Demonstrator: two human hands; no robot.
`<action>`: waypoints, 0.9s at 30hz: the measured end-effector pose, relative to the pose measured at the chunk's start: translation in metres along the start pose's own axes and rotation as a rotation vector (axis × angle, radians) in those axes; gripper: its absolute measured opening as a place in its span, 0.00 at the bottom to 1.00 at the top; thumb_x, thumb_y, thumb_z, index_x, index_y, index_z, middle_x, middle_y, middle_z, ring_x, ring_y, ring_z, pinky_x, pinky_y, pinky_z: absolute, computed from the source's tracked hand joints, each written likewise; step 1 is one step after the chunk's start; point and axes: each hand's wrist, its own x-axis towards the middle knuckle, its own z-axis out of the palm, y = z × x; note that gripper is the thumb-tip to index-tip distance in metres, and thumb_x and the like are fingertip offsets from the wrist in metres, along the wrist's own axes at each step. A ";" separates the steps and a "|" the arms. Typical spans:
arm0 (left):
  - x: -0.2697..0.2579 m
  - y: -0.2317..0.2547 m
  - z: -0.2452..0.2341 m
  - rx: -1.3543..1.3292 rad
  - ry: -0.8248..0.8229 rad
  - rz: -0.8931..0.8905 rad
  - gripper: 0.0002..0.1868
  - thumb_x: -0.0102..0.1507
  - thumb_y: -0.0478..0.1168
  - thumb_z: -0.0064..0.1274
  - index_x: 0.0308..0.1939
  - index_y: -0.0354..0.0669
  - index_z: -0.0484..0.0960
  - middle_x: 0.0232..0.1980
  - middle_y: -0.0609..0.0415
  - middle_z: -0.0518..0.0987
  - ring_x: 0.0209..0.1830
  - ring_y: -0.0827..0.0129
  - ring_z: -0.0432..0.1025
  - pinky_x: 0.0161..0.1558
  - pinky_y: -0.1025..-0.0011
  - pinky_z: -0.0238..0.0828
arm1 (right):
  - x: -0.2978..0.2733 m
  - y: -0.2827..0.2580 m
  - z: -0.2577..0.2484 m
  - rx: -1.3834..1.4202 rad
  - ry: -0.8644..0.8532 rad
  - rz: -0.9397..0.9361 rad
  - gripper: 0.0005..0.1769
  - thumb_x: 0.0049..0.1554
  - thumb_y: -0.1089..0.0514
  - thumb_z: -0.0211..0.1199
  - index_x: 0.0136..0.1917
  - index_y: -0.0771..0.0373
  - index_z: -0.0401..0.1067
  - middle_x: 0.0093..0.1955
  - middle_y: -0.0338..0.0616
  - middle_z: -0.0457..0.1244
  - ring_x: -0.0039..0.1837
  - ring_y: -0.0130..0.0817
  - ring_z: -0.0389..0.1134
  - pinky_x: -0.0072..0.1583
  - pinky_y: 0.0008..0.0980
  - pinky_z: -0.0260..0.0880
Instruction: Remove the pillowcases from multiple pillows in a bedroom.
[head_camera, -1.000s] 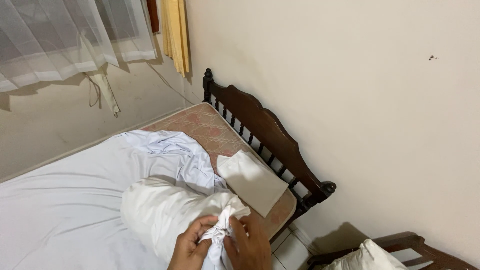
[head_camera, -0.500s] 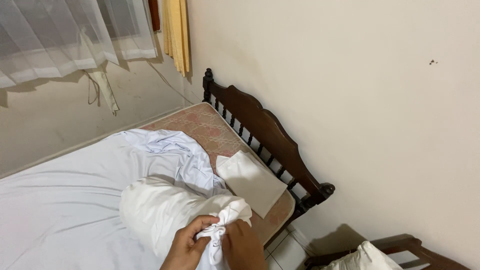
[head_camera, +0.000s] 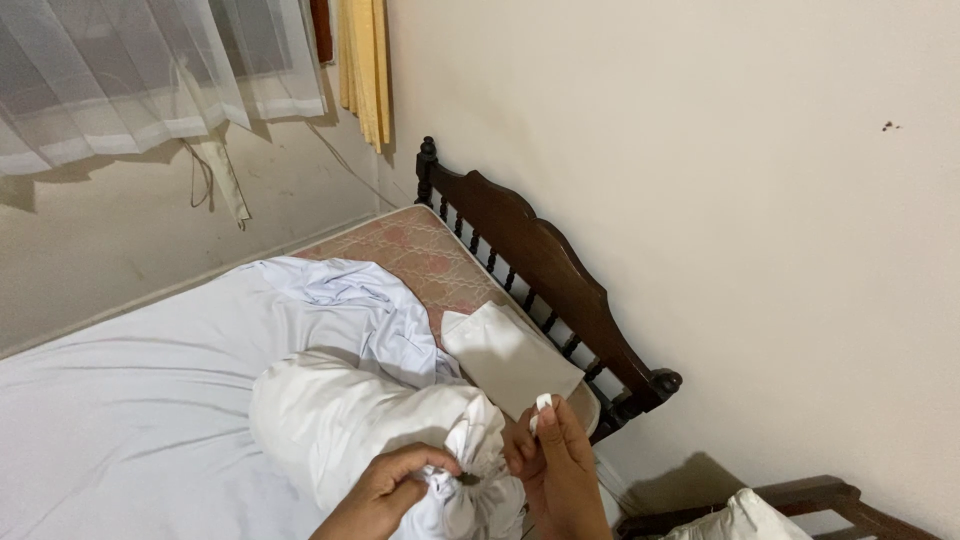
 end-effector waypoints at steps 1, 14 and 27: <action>-0.003 0.009 0.004 -0.001 -0.001 -0.002 0.21 0.57 0.27 0.48 0.51 0.42 0.85 0.56 0.47 0.84 0.63 0.59 0.76 0.67 0.64 0.65 | -0.002 0.002 0.003 0.001 0.002 0.002 0.13 0.66 0.50 0.48 0.48 0.62 0.64 0.32 0.39 0.51 0.34 0.30 0.55 0.39 0.31 0.61; -0.005 0.006 0.039 0.561 0.449 0.447 0.10 0.56 0.35 0.63 0.40 0.37 0.82 0.46 0.42 0.82 0.50 0.49 0.78 0.52 0.58 0.71 | 0.011 0.005 0.003 -0.087 -0.070 0.002 0.14 0.65 0.49 0.53 0.46 0.62 0.63 0.32 0.40 0.55 0.35 0.34 0.60 0.38 0.32 0.63; -0.009 0.002 0.017 0.449 0.274 0.245 0.06 0.62 0.33 0.55 0.43 0.39 0.78 0.43 0.43 0.82 0.47 0.49 0.77 0.50 0.59 0.71 | -0.003 0.001 0.009 -1.138 -0.677 -0.686 0.22 0.58 0.60 0.68 0.64 0.64 0.70 0.65 0.54 0.66 0.70 0.50 0.64 0.68 0.48 0.58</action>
